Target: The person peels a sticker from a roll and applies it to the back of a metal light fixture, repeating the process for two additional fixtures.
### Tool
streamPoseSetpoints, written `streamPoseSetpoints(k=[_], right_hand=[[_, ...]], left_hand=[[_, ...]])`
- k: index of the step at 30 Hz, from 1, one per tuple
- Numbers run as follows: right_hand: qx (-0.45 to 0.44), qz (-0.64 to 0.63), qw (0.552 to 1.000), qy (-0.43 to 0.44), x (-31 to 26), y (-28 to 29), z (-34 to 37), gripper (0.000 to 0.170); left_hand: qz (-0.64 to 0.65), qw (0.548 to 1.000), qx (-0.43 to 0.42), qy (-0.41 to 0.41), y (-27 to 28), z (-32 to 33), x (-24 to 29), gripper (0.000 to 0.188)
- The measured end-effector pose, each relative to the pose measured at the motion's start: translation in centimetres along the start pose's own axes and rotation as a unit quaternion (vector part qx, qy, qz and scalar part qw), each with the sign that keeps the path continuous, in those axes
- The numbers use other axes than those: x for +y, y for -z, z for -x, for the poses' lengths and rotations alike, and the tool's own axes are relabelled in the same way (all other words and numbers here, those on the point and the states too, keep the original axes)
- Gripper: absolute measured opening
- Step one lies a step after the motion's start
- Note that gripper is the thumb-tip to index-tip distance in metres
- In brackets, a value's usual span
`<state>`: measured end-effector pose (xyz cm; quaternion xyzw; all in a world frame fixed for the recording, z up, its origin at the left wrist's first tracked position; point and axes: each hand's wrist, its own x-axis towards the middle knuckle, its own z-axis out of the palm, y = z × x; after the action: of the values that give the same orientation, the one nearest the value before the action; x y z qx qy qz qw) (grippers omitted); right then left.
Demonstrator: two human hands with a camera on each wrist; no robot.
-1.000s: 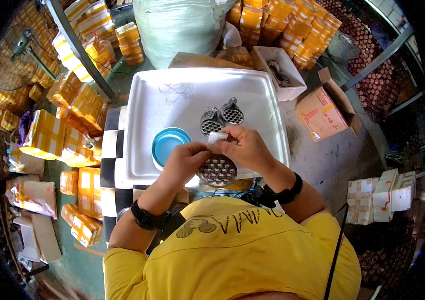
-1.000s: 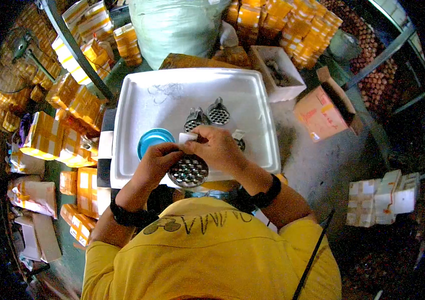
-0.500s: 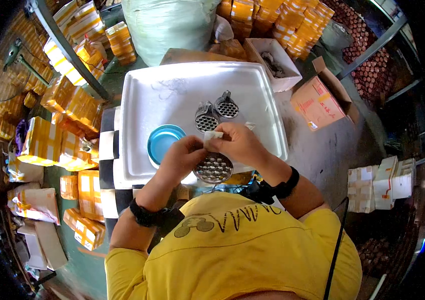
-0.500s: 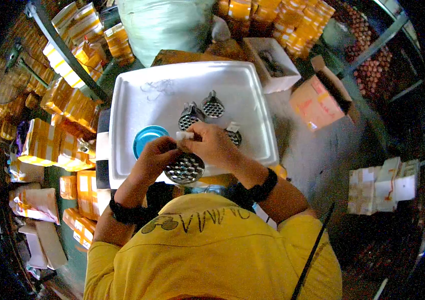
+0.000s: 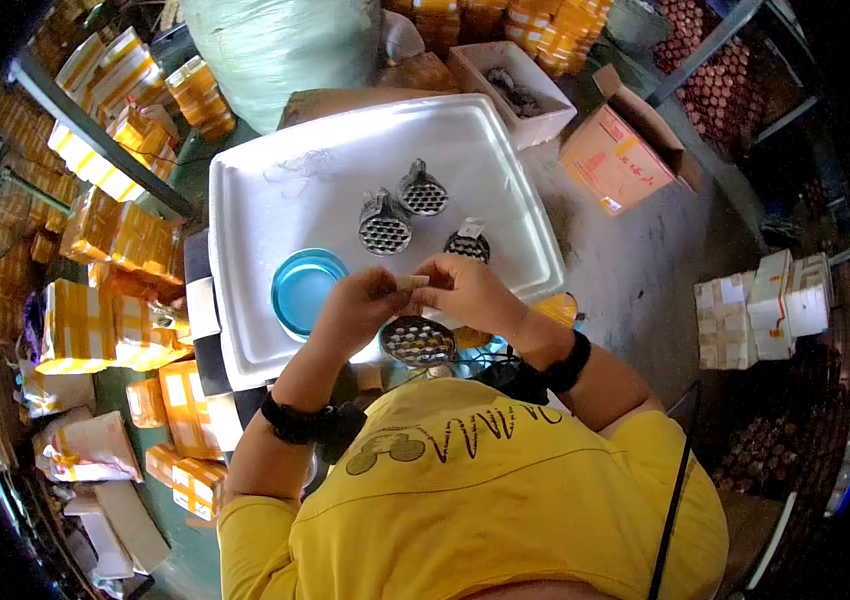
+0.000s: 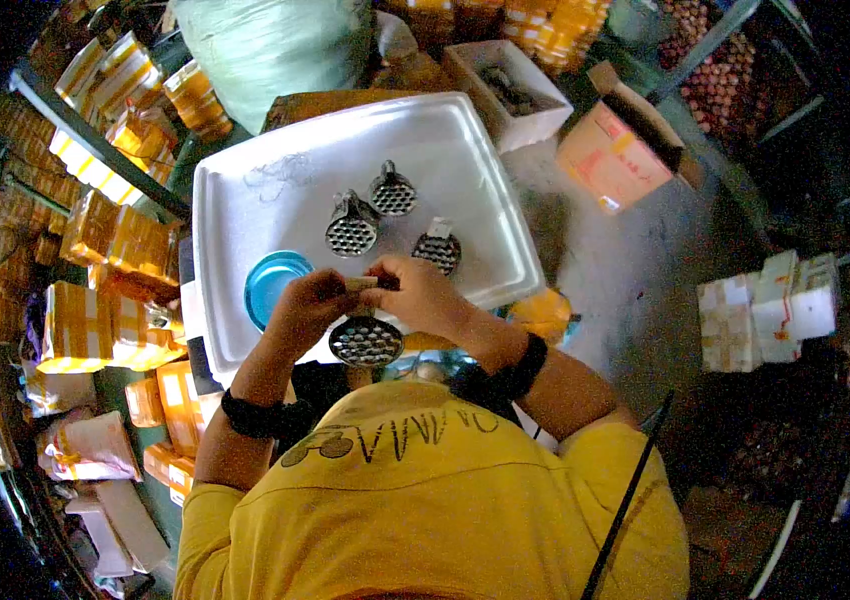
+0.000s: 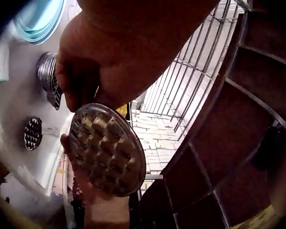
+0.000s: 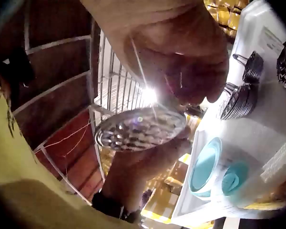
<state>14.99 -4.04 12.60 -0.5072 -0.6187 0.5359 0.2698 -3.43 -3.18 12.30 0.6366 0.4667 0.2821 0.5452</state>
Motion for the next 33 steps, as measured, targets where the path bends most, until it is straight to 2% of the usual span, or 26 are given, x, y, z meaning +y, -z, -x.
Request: streamPoseSetpoints(k=[1,2,5,6,9,10,11,13,14,16,17,19,20,23,24,27,29,31,32,33], right_hand=[[0.029,0.055,0.998,-0.001,-0.3,0.3,0.3,0.014],[0.041,0.042,0.998,0.026,0.5,0.3,0.3,0.013],[0.057,0.067,0.996,0.031,1.5,0.2,1.0,0.014],[0.055,0.058,0.996,0.029,2.1,0.0,1.3,0.015],[0.052,0.054,0.997,0.028,3.7,-0.4,2.1,0.017],[0.054,0.067,0.996,0.032,3.8,-0.4,2.5,0.017],[0.056,0.080,0.995,0.035,3.9,-0.4,2.8,0.017],[0.058,0.081,0.994,0.034,4.5,-0.2,3.1,0.014],[0.063,0.081,0.994,0.040,4.8,0.0,3.0,0.014],[0.059,0.073,0.995,0.030,5.0,0.3,3.2,0.012],[0.059,0.118,0.990,0.043,5.0,0.5,3.3,0.012],[0.054,0.210,0.974,0.072,4.7,1.0,3.2,0.011],[0.065,0.211,0.972,0.075,4.8,1.2,2.9,0.012],[0.113,0.214,0.967,0.080,5.5,2.3,1.6,0.012],[0.140,0.214,0.964,0.078,6.1,3.1,0.8,0.013],[0.183,0.213,0.959,0.043,6.9,5.9,-1.9,0.013],[0.195,0.280,0.938,0.066,7.8,7.5,-3.5,0.012],[0.270,0.347,0.883,0.162,6.6,7.1,-4.3,0.012],[0.242,0.310,0.909,0.140,5.5,6.5,-4.2,0.018],[0.175,0.313,0.926,0.117,4.8,5.4,-4.4,0.019]], left_hand=[[0.007,1.000,-0.011,0.006,-0.2,0.0,0.1,0.016],[0.014,1.000,-0.023,0.012,-0.5,0.0,0.1,0.016],[0.038,0.996,-0.079,0.033,-1.2,-0.4,-0.1,0.016],[-0.085,0.992,-0.087,0.032,-1.4,-0.5,0.1,0.019],[-0.192,0.972,-0.132,-0.040,-2.6,-0.8,-2.8,0.023],[-0.262,0.953,-0.147,-0.050,-3.3,-1.2,-3.4,0.026],[-0.214,0.963,-0.161,-0.001,-3.5,-1.1,-3.8,0.026],[-0.118,0.971,-0.185,0.097,-3.3,-0.8,-0.7,0.025],[-0.178,0.963,-0.190,0.069,-3.7,-1.2,-2.2,0.025],[-0.177,0.964,-0.201,0.002,-4.7,-1.7,-5.4,0.025],[-0.176,0.962,-0.205,-0.031,-5.0,-1.7,-6.6,0.024],[-0.173,0.966,-0.192,-0.007,-5.2,-1.4,-4.9,0.020],[-0.172,0.968,-0.184,0.006,-5.2,-1.3,-4.4,0.018],[-0.120,0.985,-0.120,-0.007,-4.7,-1.8,-6.8,0.017],[-0.042,0.981,-0.108,0.159,-3.7,-1.3,-3.2,0.020],[0.121,0.990,-0.003,0.075,-0.8,0.2,-4.2,0.020],[0.145,0.987,0.067,0.030,2.2,1.2,-4.6,0.019],[0.146,0.978,0.147,-0.005,4.3,2.8,-4.4,0.018],[0.063,0.984,0.167,-0.027,5.2,3.7,-4.4,0.015],[0.060,0.982,0.176,-0.019,5.6,4.2,-5.1,0.013]])
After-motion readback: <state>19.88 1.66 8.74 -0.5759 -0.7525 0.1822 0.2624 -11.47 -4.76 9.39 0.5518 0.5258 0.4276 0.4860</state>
